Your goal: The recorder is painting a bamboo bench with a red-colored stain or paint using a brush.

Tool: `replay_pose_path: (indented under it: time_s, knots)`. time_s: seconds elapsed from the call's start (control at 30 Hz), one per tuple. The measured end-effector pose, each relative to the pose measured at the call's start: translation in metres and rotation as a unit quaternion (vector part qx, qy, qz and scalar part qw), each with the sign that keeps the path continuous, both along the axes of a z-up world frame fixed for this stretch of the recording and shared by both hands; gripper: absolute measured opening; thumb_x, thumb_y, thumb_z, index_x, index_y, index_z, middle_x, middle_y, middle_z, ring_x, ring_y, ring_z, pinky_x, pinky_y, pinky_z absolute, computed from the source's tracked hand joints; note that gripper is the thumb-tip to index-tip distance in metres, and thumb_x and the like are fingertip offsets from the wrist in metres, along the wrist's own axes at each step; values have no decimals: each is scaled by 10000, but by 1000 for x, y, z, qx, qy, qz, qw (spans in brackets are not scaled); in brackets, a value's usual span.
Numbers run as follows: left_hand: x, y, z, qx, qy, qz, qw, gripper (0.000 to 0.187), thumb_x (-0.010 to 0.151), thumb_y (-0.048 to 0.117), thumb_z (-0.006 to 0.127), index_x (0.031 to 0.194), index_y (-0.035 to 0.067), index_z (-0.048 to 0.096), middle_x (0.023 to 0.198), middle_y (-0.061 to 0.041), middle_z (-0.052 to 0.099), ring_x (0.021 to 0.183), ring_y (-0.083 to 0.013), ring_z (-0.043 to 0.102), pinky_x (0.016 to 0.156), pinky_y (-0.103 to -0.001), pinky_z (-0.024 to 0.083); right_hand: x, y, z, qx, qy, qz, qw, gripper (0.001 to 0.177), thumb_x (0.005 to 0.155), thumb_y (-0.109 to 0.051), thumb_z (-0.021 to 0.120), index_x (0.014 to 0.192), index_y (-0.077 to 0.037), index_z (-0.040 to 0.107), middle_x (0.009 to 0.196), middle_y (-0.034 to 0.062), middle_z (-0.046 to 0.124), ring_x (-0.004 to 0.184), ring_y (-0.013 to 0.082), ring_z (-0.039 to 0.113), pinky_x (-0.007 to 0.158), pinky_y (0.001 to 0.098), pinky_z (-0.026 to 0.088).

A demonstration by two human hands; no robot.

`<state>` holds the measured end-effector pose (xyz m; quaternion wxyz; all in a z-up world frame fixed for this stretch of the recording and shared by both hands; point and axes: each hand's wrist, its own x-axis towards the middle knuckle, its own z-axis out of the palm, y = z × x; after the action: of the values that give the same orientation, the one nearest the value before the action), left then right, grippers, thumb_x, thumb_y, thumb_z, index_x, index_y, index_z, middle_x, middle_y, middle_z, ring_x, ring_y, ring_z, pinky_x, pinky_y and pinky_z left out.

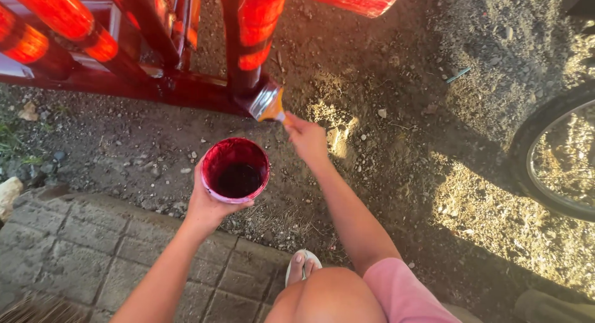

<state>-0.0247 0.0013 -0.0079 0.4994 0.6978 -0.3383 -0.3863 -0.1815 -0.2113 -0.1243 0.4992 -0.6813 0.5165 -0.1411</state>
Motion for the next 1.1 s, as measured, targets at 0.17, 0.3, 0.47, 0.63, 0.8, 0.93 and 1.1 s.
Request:
replay_pose_path:
  time_s: [0.17,0.3,0.47,0.63,0.8,0.93,1.1]
  knots:
    - [3,-3,-7,-10,4,8,1000,1248,456,184,989,1502,77,317,1467,-96,518,1374,-241,503,1146,-397,401,-42,-18,64,-47,-155,-67,985,369,942,-146,726,1310,-131,713,970,4,781,716,66,656,649,255,543]
    - [2,0,-8,31,-38,-6,999,1210,476,177,999,1487,82,341,1451,-101,536,1366,-241,521,1147,-397,415,-60,-27,100,-81,-370,-117,918,403,972,-14,688,1374,-18,667,1025,28,758,795,73,637,737,245,525]
    - [1,-1,-6,18,-12,-7,1000,1227,483,182,994,1502,90,316,1470,-100,524,1379,-245,511,1155,-401,403,-40,-37,-3,68,-442,-161,880,392,984,-90,730,1365,-11,687,824,-7,683,637,53,531,547,228,400]
    - [6,6,-5,-11,-22,-3,1000,1244,477,137,990,1510,78,298,1479,-111,502,1387,-251,492,1150,-415,400,-21,-39,-76,15,-133,-27,991,456,950,-339,655,1357,-137,692,762,60,755,604,105,639,533,284,487]
    - [10,12,-13,3,-22,14,1000,1246,467,142,987,1511,76,310,1469,-110,512,1376,-247,505,1148,-409,417,1,-77,-50,-168,144,6,975,272,954,-307,691,1134,-128,790,854,160,758,733,317,731,658,419,554]
    - [9,12,-8,21,-13,18,1000,1241,466,153,988,1504,82,311,1453,-101,527,1359,-244,521,1136,-406,435,33,-66,37,-249,194,-3,949,409,943,-182,571,1343,-216,648,751,183,715,692,386,699,580,512,541]
    - [5,11,-11,21,-14,14,1000,1239,478,139,987,1508,84,303,1464,-101,510,1368,-245,507,1139,-406,420,20,5,-24,-172,279,151,933,359,1065,-173,391,1405,-146,505,790,137,661,681,314,714,553,466,575]
